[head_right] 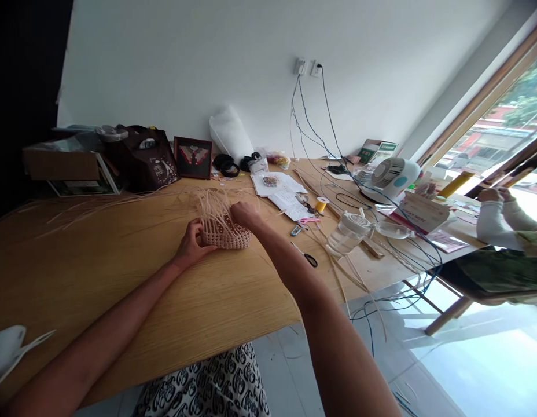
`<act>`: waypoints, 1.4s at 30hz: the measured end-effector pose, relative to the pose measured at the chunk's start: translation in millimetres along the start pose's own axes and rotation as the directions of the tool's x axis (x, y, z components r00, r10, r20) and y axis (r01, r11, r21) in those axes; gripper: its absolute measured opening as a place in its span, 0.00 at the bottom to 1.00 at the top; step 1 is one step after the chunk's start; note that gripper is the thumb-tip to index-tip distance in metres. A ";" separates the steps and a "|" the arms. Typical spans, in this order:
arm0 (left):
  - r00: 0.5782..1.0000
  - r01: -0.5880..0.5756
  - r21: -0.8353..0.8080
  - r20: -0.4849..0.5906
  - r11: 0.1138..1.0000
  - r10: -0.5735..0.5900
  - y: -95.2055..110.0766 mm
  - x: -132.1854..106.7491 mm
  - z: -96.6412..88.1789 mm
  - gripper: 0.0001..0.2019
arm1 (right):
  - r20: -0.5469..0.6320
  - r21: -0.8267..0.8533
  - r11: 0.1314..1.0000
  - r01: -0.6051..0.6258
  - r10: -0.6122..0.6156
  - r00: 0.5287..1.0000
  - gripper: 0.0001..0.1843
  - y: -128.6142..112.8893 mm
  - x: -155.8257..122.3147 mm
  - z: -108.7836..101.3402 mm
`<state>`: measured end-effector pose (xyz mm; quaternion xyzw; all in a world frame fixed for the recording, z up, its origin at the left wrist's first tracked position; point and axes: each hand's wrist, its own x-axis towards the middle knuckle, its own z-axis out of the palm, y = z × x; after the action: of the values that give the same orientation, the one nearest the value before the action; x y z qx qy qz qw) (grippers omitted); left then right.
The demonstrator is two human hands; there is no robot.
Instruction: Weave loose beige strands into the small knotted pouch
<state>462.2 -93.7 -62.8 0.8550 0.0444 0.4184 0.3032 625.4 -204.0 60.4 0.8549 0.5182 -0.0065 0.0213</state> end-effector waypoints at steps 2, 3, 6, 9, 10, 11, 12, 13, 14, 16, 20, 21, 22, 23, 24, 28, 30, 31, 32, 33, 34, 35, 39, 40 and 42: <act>1.000 -0.018 -0.004 -0.004 1.000 0.018 -1.1 -0.1 0.3 0.30 | 0.012 0.030 1.000 0.008 -0.008 1.000 0.08 1.1 -2.1 -0.3; 1.000 -0.027 -0.007 -0.004 1.000 0.027 -1.5 0.0 0.3 0.30 | 0.010 0.047 0.999 0.009 -0.010 1.000 0.11 1.1 -3.3 -0.1; 0.999 -0.046 -0.015 0.007 0.999 0.046 -1.5 0.2 -0.3 0.29 | -0.025 0.102 0.995 0.018 -0.015 1.000 0.17 -0.9 -6.6 0.9; 0.999 -0.042 -0.017 0.016 0.999 0.042 -1.0 0.0 -0.7 0.29 | -0.071 0.149 0.987 0.053 -0.042 0.997 0.17 -0.8 -8.9 -3.1; 0.999 -0.035 -0.020 0.016 0.999 0.036 -1.0 -0.2 -0.7 0.29 | -0.078 0.158 0.985 0.066 -0.054 0.995 0.17 1.1 -10.0 -6.4; 1.000 -0.026 -0.027 0.016 0.999 0.026 -1.1 -0.4 -0.5 0.29 | -0.088 0.170 0.981 0.091 -0.076 0.993 0.17 4.1 -11.5 -10.7; 1.000 -0.013 -0.038 0.015 0.999 0.014 -1.3 -0.6 -0.2 0.29 | -0.114 0.189 0.974 0.126 -0.106 0.988 0.17 8.1 -13.8 -15.6; 1.000 0.001 -0.050 0.013 0.999 0.000 -1.7 -0.8 0.1 0.29 | -0.168 0.215 0.963 0.164 -0.129 0.977 0.17 12.7 -17.2 -20.4; 1.000 0.013 -0.061 0.012 0.998 -0.013 -2.0 -0.9 0.4 0.29 | -0.251 0.243 0.951 0.193 -0.131 0.959 0.17 17.5 -21.9 -24.5; 0.999 0.032 -0.080 0.007 0.996 -0.031 -2.7 -0.9 1.2 0.29 | -0.464 0.299 0.937 0.181 -0.023 0.886 0.16 26.0 -34.8 -28.2; 0.999 0.048 -0.086 0.005 0.995 -0.048 -2.6 0.1 2.0 0.29 | -0.458 0.365 0.931 0.003 0.177 0.871 0.14 33.1 -66.5 -10.2; 0.999 0.052 -0.083 0.008 0.995 -0.052 -2.2 0.5 2.1 0.29 | -0.374 0.356 0.935 -0.012 0.154 0.914 0.14 32.9 -73.0 -2.1; 0.998 0.056 -0.079 0.012 0.995 -0.056 -1.9 0.8 2.1 0.30 | -0.296 0.340 0.940 -0.014 0.121 0.948 0.13 32.3 -78.2 6.2; 0.998 0.060 -0.075 0.017 0.995 -0.059 -1.5 1.1 2.1 0.30 | -0.237 0.319 0.948 -0.013 0.093 0.967 0.13 31.4 -81.9 13.9; 0.998 0.062 -0.073 0.025 0.995 -0.061 -1.0 1.4 1.9 0.30 | -0.203 0.294 0.956 -0.014 0.077 0.976 0.15 30.4 -84.2 20.5; 0.998 0.050 -0.067 0.043 0.996 -0.047 0.6 2.1 0.5 0.28 | -0.162 0.233 0.972 -0.017 0.056 0.985 0.26 25.9 -82.2 33.1; 0.999 0.033 -0.049 0.037 0.998 -0.032 0.8 2.1 -0.5 0.28 | -0.158 0.252 0.968 -0.009 0.050 0.986 0.25 24.7 -78.2 35.0; 0.999 0.024 -0.039 0.033 0.999 -0.023 0.6 2.0 -0.9 0.28 | -0.165 0.271 0.963 -0.014 0.060 0.985 0.25 24.9 -76.2 36.2; 0.999 0.015 -0.032 0.033 0.999 -0.014 0.1 1.8 -1.2 0.28 | -0.177 0.297 0.955 -0.023 0.079 0.981 0.25 25.7 -74.1 38.0; 0.999 0.006 -0.028 0.034 1.000 -0.005 -0.5 1.6 -1.2 0.27 | -0.194 0.346 0.938 -0.028 0.100 0.976 0.26 27.2 -72.0 40.2; 0.999 0.002 -0.030 0.035 1.000 -0.001 -1.3 1.4 -0.9 0.27 | -0.208 0.410 0.912 -0.021 0.116 0.971 0.26 29.5 -69.9 43.0; 0.999 0.007 -0.043 0.035 0.999 -0.005 -2.1 1.3 -0.3 0.27 | -0.218 0.478 0.878 -0.004 0.123 0.968 0.26 32.3 -67.7 46.1; 0.993 0.117 -0.217 0.034 0.969 -0.113 -4.4 2.1 4.0 0.36 | -0.216 0.666 0.744 0.054 0.123 0.969 0.15 43.0 -60.3 61.2; 0.989 0.147 -0.251 0.042 0.957 -0.141 -4.9 2.8 4.9 0.41 | -0.215 0.688 0.724 0.052 0.136 0.967 0.13 43.9 -59.4 65.3; 0.983 0.182 -0.240 0.065 0.953 -0.172 -6.1 4.6 5.8 0.48 | -0.224 0.741 0.669 0.060 0.162 0.961 0.15 42.8 -58.8 73.6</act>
<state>470.6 -90.0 -65.8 0.8125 0.0623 0.3731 0.4436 636.9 -279.1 -9.9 0.7962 0.4444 -0.0986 -0.3985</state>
